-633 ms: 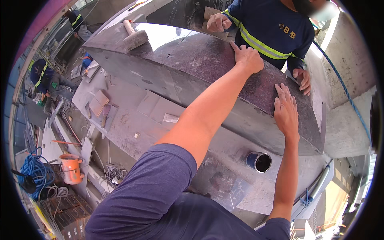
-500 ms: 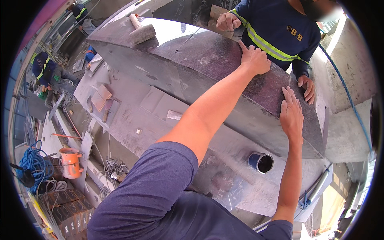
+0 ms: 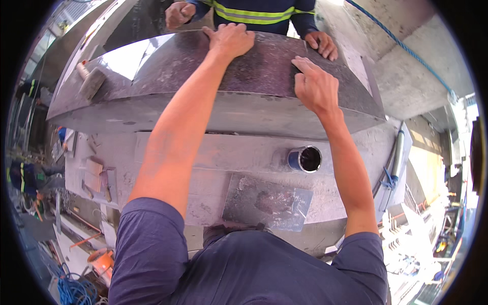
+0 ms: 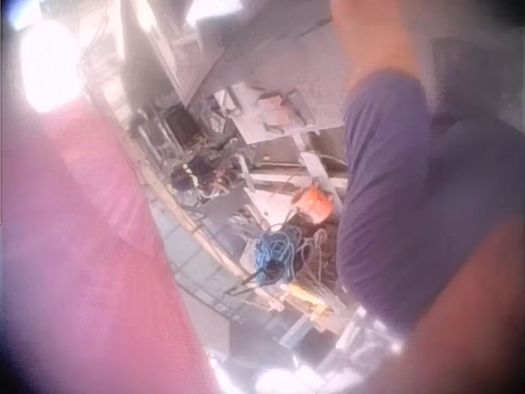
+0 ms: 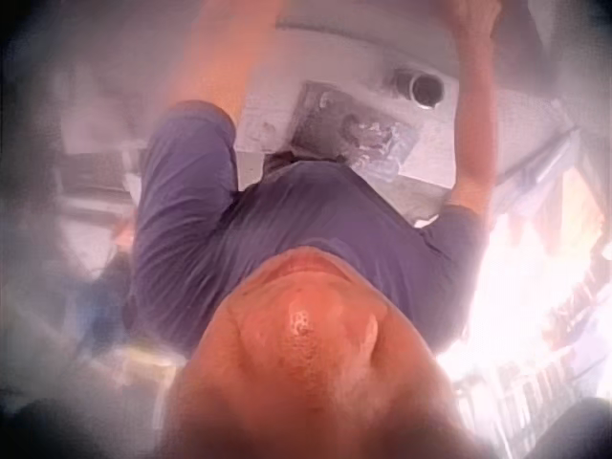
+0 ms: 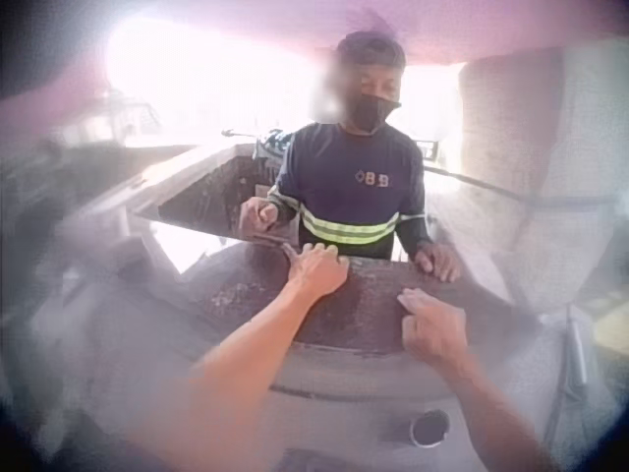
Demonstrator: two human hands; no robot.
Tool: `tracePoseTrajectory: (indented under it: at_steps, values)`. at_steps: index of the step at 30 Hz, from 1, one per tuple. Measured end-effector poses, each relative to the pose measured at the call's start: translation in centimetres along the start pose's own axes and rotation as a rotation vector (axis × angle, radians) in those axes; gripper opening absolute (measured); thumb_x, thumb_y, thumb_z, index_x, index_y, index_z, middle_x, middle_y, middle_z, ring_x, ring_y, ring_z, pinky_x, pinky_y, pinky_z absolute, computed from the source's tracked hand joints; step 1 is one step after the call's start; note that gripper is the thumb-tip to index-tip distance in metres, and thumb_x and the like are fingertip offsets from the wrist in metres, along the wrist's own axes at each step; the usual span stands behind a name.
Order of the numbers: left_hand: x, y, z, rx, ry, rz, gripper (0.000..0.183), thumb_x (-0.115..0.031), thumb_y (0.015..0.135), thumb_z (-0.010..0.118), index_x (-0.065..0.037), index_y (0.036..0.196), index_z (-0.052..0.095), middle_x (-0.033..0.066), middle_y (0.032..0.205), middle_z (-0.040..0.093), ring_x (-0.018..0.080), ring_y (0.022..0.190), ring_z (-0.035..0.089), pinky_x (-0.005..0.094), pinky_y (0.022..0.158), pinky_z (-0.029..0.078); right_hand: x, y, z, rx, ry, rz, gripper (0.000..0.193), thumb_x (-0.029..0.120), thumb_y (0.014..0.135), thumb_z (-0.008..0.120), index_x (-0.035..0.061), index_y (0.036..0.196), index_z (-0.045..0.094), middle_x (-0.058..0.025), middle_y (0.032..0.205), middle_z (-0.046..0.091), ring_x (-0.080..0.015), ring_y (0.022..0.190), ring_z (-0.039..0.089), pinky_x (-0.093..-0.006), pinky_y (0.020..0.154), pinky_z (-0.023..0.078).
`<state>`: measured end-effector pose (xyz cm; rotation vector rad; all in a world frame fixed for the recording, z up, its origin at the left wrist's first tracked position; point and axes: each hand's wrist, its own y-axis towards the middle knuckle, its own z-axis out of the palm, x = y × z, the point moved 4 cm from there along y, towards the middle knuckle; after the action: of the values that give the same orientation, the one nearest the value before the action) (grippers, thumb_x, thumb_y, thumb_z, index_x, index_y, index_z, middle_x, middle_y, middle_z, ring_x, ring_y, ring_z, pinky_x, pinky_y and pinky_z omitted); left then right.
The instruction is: The person applies adhesive to a stone tile using a trowel, places the tile onto a curved surface, and taps it into position with a rubber mallet. The person repeats this process for multiple tiles, smoothing the joints between them.
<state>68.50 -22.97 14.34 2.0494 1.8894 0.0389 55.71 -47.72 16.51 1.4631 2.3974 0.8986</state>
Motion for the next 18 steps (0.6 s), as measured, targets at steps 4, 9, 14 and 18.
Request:
tracePoseTrajectory:
  at_steps: [4, 9, 14, 18]
  values:
    - [1.0, 0.9, 0.3, 0.005, 0.072, -0.039, 0.057, -0.042, 0.108, 0.041, -0.008, 0.145, 0.068, 0.0200, 0.155, 0.065, 0.0464, 0.148, 0.056, 0.0912, 0.119, 0.020, 0.1, -0.2, 0.2, -0.070, 0.025, 0.026, 0.025, 0.019, 0.092, 0.063, 0.0069, 0.104, 0.082, -0.0132, 0.116, 0.081, -0.0336, 0.104, 0.078, -0.0465, 0.090, 0.063]
    - [-0.3, 1.6, 0.4, 0.080, 0.092, -0.048, 0.056, -0.040, 0.108, 0.039, -0.011, 0.148, 0.066, 0.0174, 0.160, 0.062, 0.0444, 0.151, 0.053, 0.0877, 0.122, 0.020, 0.0, -1.8, -1.4, -0.239, -0.045, 0.087, 0.022, 0.024, 0.088, 0.065, 0.0061, 0.084, 0.078, -0.0120, 0.092, 0.079, -0.0306, 0.091, 0.077, -0.0469, 0.087, 0.059]
    - [-1.2, 1.0, -0.3, 0.123, 0.078, -0.055, 0.056, -0.041, 0.108, 0.040, -0.015, 0.152, 0.065, 0.0171, 0.161, 0.061, 0.0440, 0.154, 0.050, 0.0868, 0.123, 0.017, -0.9, -1.7, -0.7, -0.310, -0.053, 0.086, 0.019, 0.023, 0.085, 0.066, 0.0071, 0.079, 0.075, -0.0100, 0.085, 0.076, -0.0315, 0.083, 0.076, -0.0453, 0.080, 0.060]
    - [-0.4, 1.1, 0.0, 0.121, 0.077, -0.050, 0.057, -0.042, 0.108, 0.040, -0.016, 0.152, 0.065, 0.0166, 0.162, 0.060, 0.0434, 0.154, 0.050, 0.0856, 0.123, 0.017, -0.7, -2.0, -0.5, -0.386, -0.030, 0.063, 0.016, 0.021, 0.083, 0.067, 0.0078, 0.075, 0.072, -0.0086, 0.079, 0.073, -0.0324, 0.075, 0.074, -0.0440, 0.070, 0.061]
